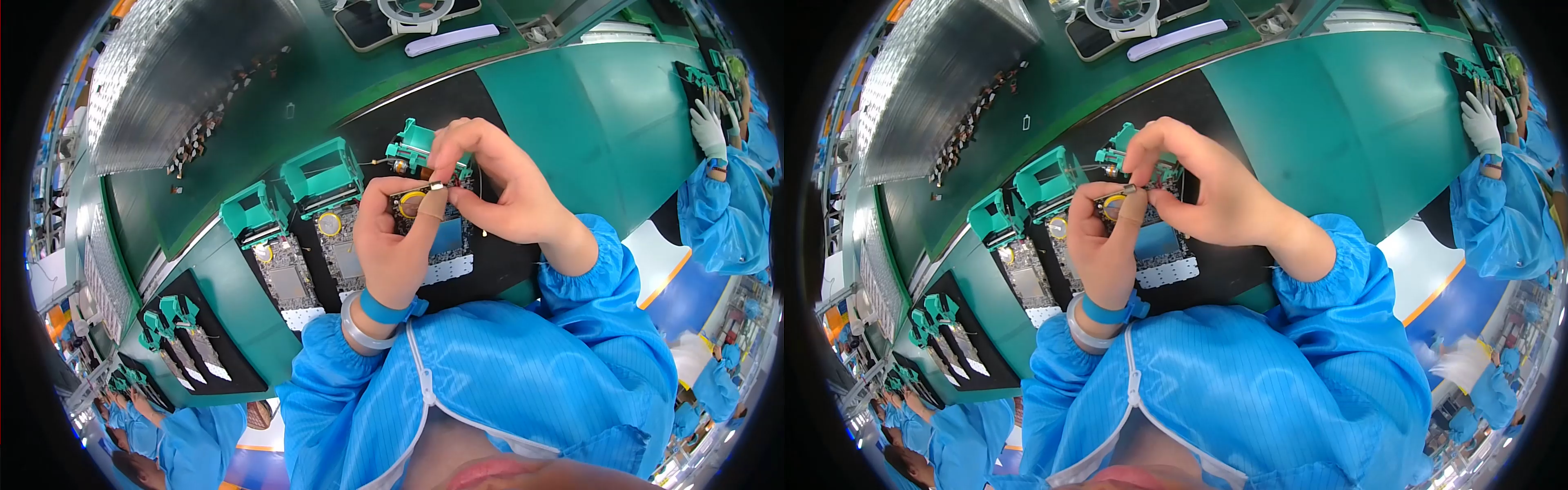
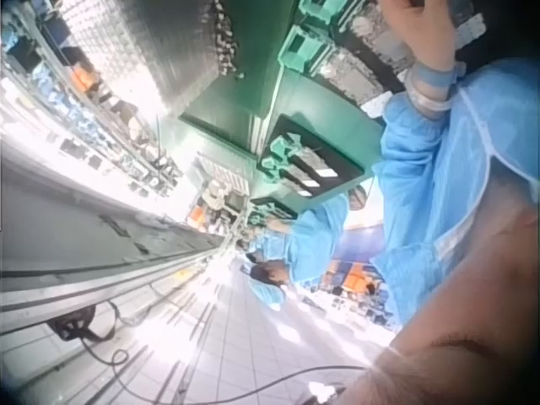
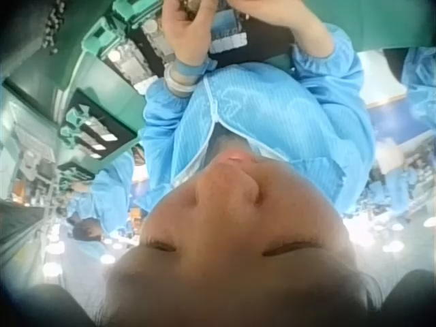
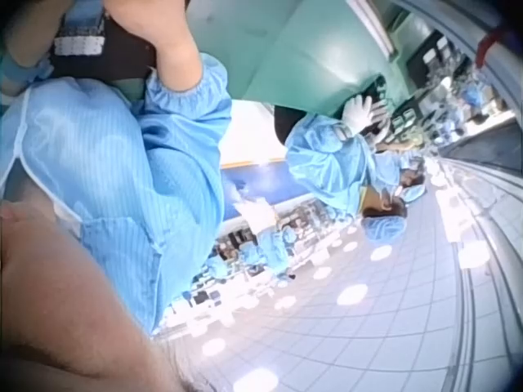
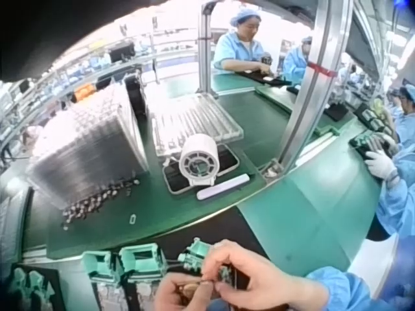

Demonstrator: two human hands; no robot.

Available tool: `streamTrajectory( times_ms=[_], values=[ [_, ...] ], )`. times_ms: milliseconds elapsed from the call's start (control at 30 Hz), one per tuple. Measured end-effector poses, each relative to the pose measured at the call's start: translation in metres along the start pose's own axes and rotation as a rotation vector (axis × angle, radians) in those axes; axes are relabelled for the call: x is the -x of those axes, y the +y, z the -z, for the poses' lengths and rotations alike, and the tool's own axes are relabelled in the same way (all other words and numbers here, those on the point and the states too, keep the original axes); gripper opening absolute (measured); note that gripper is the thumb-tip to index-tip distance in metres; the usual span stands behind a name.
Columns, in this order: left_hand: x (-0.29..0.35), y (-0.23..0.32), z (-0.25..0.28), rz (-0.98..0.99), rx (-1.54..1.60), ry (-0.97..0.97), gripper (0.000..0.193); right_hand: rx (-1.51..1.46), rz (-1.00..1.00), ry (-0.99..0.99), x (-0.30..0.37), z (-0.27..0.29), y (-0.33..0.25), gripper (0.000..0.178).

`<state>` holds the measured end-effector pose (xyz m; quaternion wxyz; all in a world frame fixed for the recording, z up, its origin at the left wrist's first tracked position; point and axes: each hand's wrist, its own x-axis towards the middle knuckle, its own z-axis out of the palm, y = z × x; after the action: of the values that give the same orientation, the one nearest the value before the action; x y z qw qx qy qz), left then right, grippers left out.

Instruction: The person assembles electronic components and plastic frames onto circuit boards by hand at an assembly line station.

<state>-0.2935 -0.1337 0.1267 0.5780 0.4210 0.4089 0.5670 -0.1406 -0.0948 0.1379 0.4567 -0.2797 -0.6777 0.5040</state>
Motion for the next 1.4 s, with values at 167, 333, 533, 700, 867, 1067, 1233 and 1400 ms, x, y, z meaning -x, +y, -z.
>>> streamTrajectory(
  times_ms=[167, 333, 533, 700, 867, 1067, 1233, 1400],
  values=[
    [0.000, 0.000, 0.002, -0.070, 0.044, -0.005, 0.020, 0.149, 0.097, 0.102, -0.007, 0.021, 0.005, 0.039],
    [-0.003, -0.005, -0.003, 0.115, 0.059, -0.002, 0.024, 0.001, -0.258, 0.173, -0.010, 0.023, 0.014, 0.036],
    [0.028, 0.023, 0.031, 0.150, -0.202, -0.038, 0.038, 0.278, -0.105, 0.268, -0.002, 0.023, 0.040, 0.027],
    [0.037, 0.044, 0.137, -0.021, -0.642, 0.427, 0.019, 0.678, 0.034, 0.080, -0.004, 0.019, 0.035, 0.051],
    [0.037, 0.016, 0.170, -0.090, -1.129, 0.550, 0.024, 0.978, 0.127, 0.128, -0.003, 0.001, 0.007, 0.082],
    [0.028, -0.005, 0.097, -0.044, -0.924, 0.195, 0.025, 1.046, 0.069, -0.162, 0.027, -0.040, -0.017, 0.084],
    [0.030, -0.020, 0.055, -0.307, -0.827, -0.275, 0.032, 1.201, -0.042, -0.143, 0.042, -0.056, 0.013, 0.066],
    [0.041, -0.006, 0.101, -0.011, -0.499, -0.020, 0.024, 1.320, -0.153, -0.015, 0.052, -0.037, 0.021, 0.054]
  ],
)
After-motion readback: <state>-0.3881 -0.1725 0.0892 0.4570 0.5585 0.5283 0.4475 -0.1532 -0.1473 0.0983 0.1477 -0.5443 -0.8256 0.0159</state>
